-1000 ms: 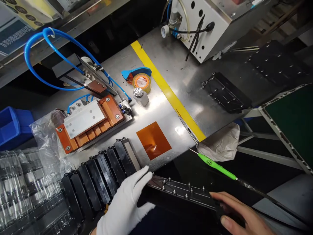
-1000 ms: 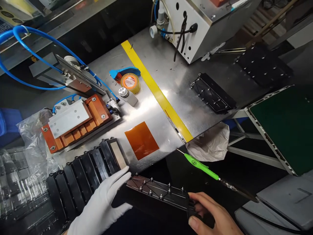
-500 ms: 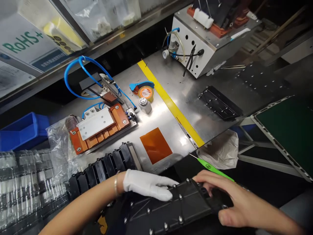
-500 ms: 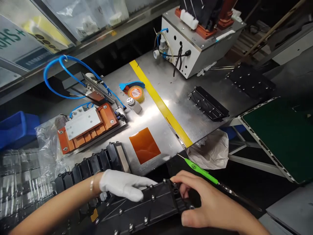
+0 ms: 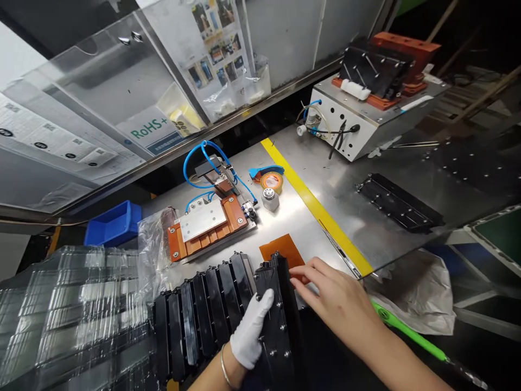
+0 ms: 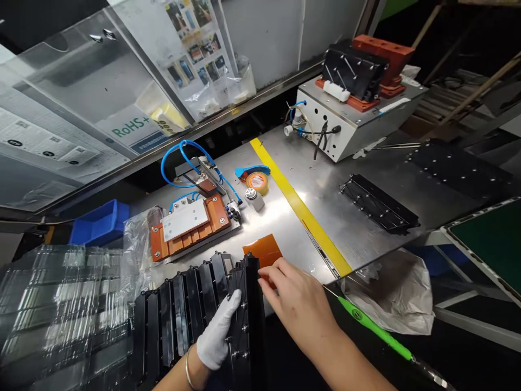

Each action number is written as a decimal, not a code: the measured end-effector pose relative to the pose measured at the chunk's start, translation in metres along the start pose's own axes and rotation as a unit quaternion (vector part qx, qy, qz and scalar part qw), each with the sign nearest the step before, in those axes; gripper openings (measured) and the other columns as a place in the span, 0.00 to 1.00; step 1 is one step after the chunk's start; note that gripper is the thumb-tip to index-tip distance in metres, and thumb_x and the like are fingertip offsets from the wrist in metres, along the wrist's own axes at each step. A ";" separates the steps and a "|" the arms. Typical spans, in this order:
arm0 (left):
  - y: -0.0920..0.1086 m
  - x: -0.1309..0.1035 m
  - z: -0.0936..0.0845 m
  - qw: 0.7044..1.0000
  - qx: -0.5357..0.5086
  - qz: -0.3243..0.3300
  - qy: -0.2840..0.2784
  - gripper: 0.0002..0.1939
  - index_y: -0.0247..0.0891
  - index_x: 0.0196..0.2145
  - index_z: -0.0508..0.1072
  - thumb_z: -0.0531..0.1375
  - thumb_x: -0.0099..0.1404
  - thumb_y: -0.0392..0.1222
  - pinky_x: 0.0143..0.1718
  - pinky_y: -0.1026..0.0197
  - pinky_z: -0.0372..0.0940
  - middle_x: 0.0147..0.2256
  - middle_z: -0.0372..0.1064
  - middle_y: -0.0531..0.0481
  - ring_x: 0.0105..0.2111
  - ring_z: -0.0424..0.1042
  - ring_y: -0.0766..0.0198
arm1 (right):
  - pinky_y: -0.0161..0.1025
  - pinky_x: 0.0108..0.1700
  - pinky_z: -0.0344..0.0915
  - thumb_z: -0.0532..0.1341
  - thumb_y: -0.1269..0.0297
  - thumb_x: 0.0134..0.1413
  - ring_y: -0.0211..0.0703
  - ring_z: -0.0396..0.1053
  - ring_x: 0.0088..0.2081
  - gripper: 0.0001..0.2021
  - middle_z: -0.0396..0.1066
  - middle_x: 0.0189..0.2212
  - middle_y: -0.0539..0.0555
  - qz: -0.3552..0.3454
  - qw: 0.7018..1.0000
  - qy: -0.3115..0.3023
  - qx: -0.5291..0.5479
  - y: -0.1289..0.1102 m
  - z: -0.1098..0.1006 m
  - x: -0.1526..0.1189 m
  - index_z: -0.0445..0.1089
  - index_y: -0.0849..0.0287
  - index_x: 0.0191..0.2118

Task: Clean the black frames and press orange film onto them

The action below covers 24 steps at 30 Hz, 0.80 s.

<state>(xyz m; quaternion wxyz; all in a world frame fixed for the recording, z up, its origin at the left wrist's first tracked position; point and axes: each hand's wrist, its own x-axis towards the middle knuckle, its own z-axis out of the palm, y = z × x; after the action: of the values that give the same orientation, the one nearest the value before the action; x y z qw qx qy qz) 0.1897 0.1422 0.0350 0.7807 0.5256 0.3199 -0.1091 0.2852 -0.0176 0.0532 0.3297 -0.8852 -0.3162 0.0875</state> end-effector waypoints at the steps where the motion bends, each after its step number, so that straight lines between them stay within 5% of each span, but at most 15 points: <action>1: -0.008 -0.002 -0.002 1.000 -0.028 -0.011 0.003 0.24 0.42 0.44 0.80 0.62 0.59 0.62 0.59 0.43 0.63 0.47 0.77 0.44 0.52 0.72 0.46 | 0.37 0.30 0.63 0.54 0.65 0.66 0.39 0.73 0.29 0.08 0.71 0.32 0.48 -0.016 1.000 0.000 -0.016 -0.003 0.004 0.002 0.71 0.54 0.40; 5: -0.029 -0.009 -0.010 0.997 -0.053 -0.011 0.062 0.23 0.40 0.48 0.77 0.66 0.59 0.55 0.65 0.45 0.54 0.51 0.74 0.45 0.58 0.67 0.49 | 0.39 0.28 0.60 0.52 0.66 0.67 0.41 0.71 0.27 0.11 0.71 0.30 0.50 -0.068 0.994 0.007 -0.080 -0.009 0.019 0.007 0.71 0.56 0.38; 10: -0.029 -0.019 -0.012 0.994 -0.039 -0.006 0.103 0.27 0.38 0.48 0.76 0.69 0.55 0.56 0.66 0.45 0.52 0.51 0.73 0.43 0.58 0.65 0.49 | 0.40 0.28 0.59 0.50 0.68 0.67 0.41 0.69 0.25 0.13 0.70 0.28 0.50 -0.090 0.990 0.006 -0.109 -0.015 0.030 0.007 0.72 0.56 0.36; 24: -0.028 -0.020 -0.010 0.994 -0.046 0.075 0.062 0.28 0.40 0.57 0.68 0.66 0.61 0.49 0.62 0.51 0.60 0.55 0.70 0.42 0.55 0.69 0.54 | 0.41 0.26 0.59 0.51 0.70 0.65 0.43 0.68 0.22 0.12 0.70 0.28 0.50 -0.067 0.992 0.007 -0.107 -0.019 0.041 0.003 0.71 0.55 0.35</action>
<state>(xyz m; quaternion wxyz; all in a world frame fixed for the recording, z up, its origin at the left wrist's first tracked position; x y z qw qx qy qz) 0.1563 0.1355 0.0237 0.7887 0.5174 0.3321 -0.0027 0.2631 0.0170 0.0346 0.2408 -0.8926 -0.3803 0.0246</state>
